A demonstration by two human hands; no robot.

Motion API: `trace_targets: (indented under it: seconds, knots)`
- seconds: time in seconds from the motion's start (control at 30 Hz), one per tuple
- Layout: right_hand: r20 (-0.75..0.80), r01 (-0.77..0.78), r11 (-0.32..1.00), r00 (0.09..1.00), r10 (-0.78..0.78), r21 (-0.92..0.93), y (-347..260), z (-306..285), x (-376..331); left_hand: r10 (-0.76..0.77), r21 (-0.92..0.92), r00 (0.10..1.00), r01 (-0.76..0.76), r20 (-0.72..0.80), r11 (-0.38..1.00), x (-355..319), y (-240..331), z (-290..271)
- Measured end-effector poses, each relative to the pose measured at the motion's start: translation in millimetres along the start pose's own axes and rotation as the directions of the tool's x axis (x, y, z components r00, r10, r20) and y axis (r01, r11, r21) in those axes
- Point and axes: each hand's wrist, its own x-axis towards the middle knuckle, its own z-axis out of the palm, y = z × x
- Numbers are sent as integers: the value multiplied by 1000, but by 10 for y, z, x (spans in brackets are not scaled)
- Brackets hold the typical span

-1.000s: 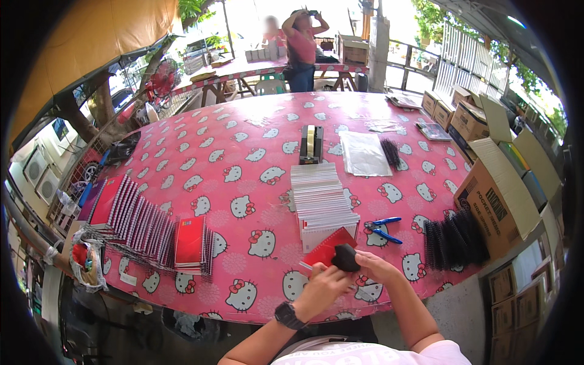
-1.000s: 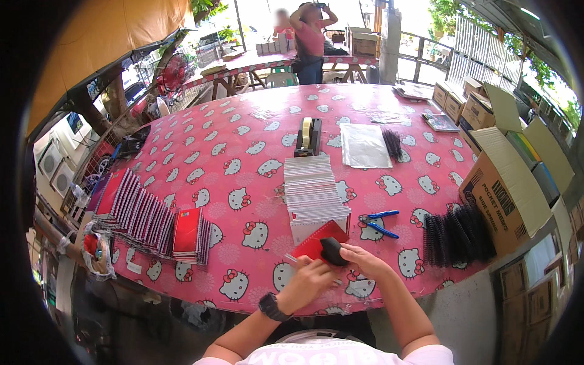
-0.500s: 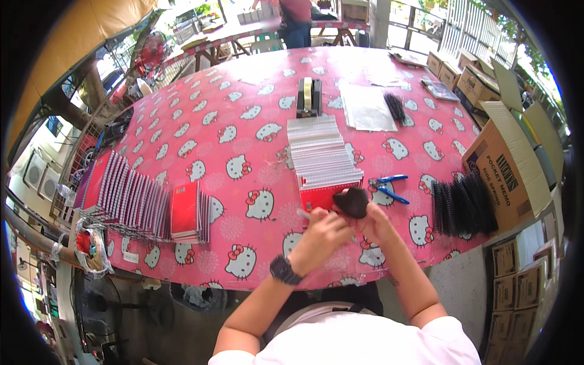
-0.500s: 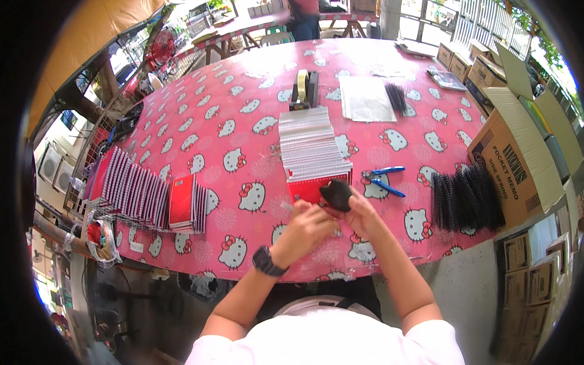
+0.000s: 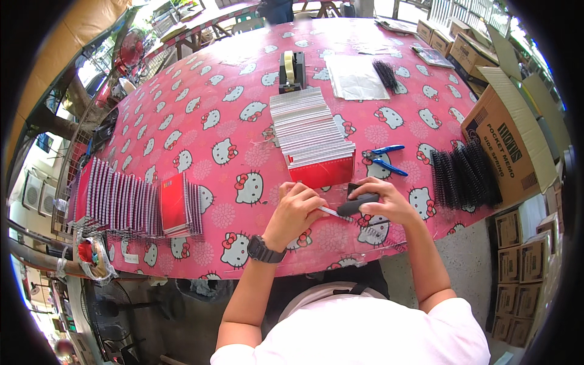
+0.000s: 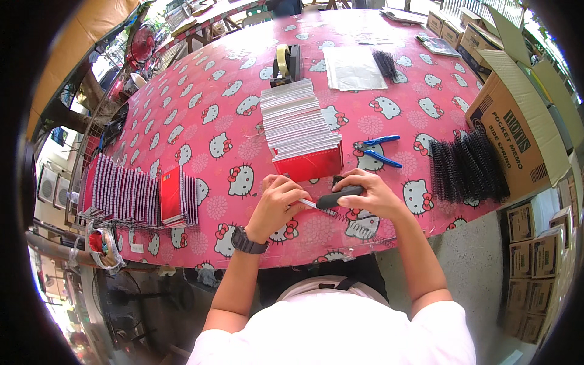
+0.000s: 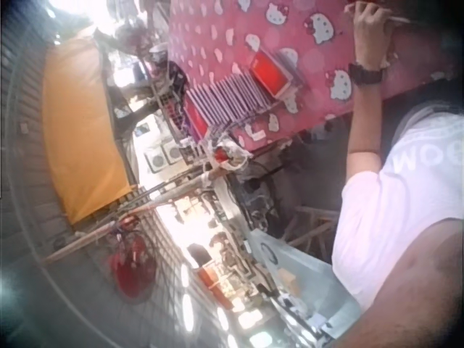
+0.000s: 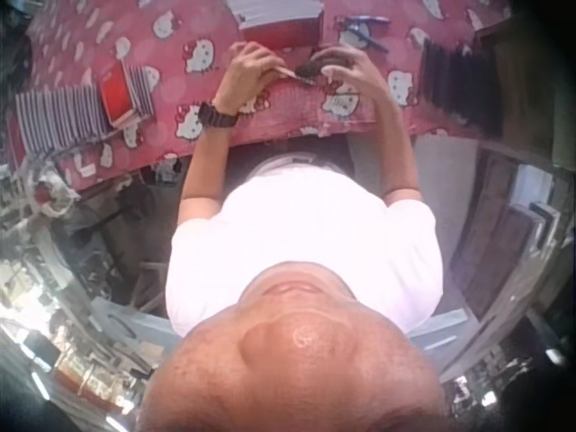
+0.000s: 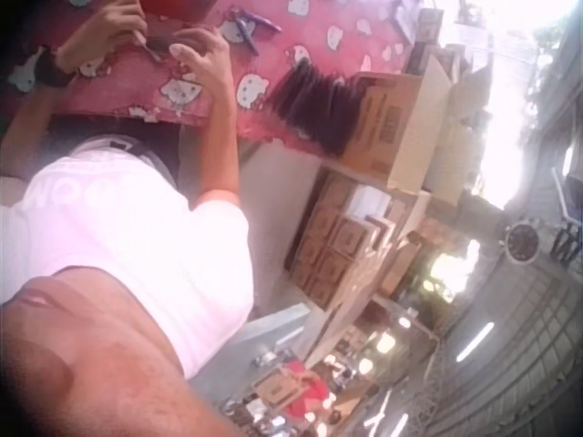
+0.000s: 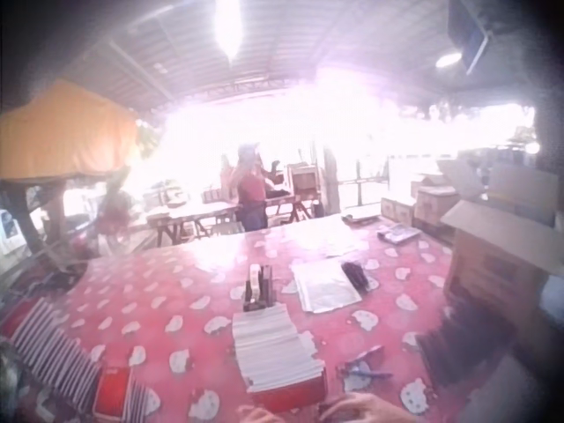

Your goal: The person assembles small spiral-bound notebooks by inserting a black spiral binding into the punched holes of red covers and white paper stacks. They use a black handheld tool to secure the spiral and place the finished notebooks into a growing stack on the table.

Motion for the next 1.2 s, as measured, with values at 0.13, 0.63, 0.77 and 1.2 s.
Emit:
trace_targets:
  seconds: [0.13, 0.63, 0.77, 1.2]
  knots:
    - [74, 129, 968, 986, -148, 214, -55, -11, -42, 17, -45, 1000, -16, 6, 999, 29, 11, -51]
    - [136, -124, 992, 983, 122, 2, -118, -52, 34, 12, -117, 999, -6, 49, 993, 122, -5, -62]
    - [17, 72, 981, 997, -76, 178, 173, -112, 68, -245, -500, 959, 143, -145, 854, 88, -29, 17]
    - [-29, -17, 1000, 999, 17, 18, 105, 30, 199, -414, -868, 910, 232, 33, 440, -269, -243, 467]
